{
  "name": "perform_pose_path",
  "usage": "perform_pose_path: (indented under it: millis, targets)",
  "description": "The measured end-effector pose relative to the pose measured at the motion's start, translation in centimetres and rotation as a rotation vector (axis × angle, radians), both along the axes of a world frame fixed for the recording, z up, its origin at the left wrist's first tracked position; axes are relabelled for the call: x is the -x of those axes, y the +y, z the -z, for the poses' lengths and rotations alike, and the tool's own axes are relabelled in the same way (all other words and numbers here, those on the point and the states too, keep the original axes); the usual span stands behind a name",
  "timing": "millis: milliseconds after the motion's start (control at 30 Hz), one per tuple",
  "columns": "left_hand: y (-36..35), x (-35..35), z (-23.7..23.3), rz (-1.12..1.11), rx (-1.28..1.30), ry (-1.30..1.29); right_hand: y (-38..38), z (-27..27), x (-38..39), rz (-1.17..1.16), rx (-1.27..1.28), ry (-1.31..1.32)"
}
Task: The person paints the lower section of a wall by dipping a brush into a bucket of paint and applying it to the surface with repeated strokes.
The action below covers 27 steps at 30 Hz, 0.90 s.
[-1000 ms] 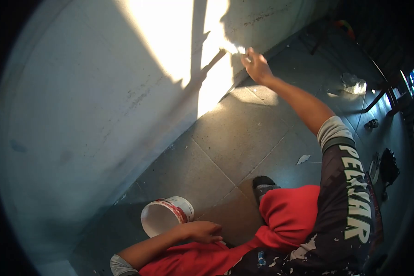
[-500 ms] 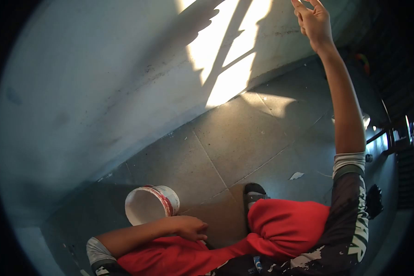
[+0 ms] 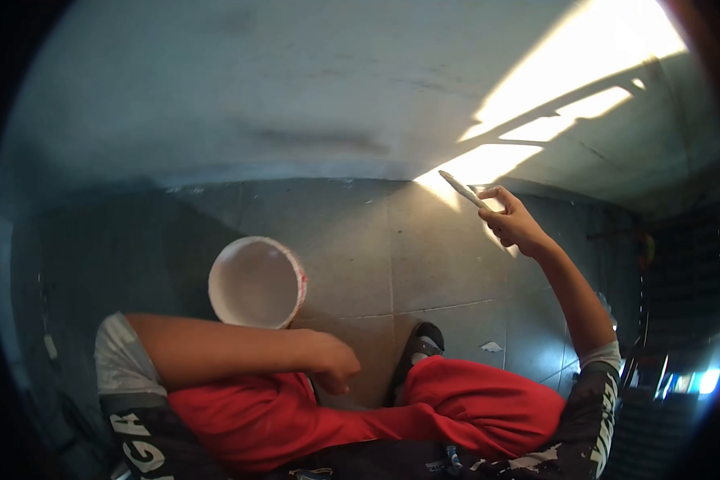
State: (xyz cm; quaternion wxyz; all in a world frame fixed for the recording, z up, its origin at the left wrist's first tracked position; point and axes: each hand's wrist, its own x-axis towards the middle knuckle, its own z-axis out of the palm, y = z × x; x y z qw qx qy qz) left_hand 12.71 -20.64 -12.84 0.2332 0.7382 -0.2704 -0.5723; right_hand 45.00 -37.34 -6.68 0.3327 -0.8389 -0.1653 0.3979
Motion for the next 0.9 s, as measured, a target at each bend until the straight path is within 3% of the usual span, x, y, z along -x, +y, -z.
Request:
perform_pose_path:
  millis: [67,200,367,433,667,900]
  targets:
    - [-0.1,0.2,-1.4,-0.039,0.034,-0.062,3.5,-2.3,3.3,-0.247,-0.008,0.005]
    - [-1.4,-0.2,-1.1,0.038,0.179,-0.111,11.2,-5.4,10.5,-0.479,-0.013,-0.116]
    - [-4.2,0.7,-1.3,0.067,0.05,-0.28,19.0,-5.7,17.6,-0.926,-0.162,-0.292]
    - [-4.2,1.4,-2.2,0.053,0.009,-0.319,21.8,-5.4,20.0,-1.162,-0.092,-0.385]
    - [-5.1,3.2,-2.2,0.086,-0.028,-0.379,25.8,-0.4,26.9,-1.679,0.13,-0.545]
    - [-5.6,3.5,-1.9,0.207,-0.029,-0.408,26.5,7.1,29.3,-1.759,0.019,-0.675]
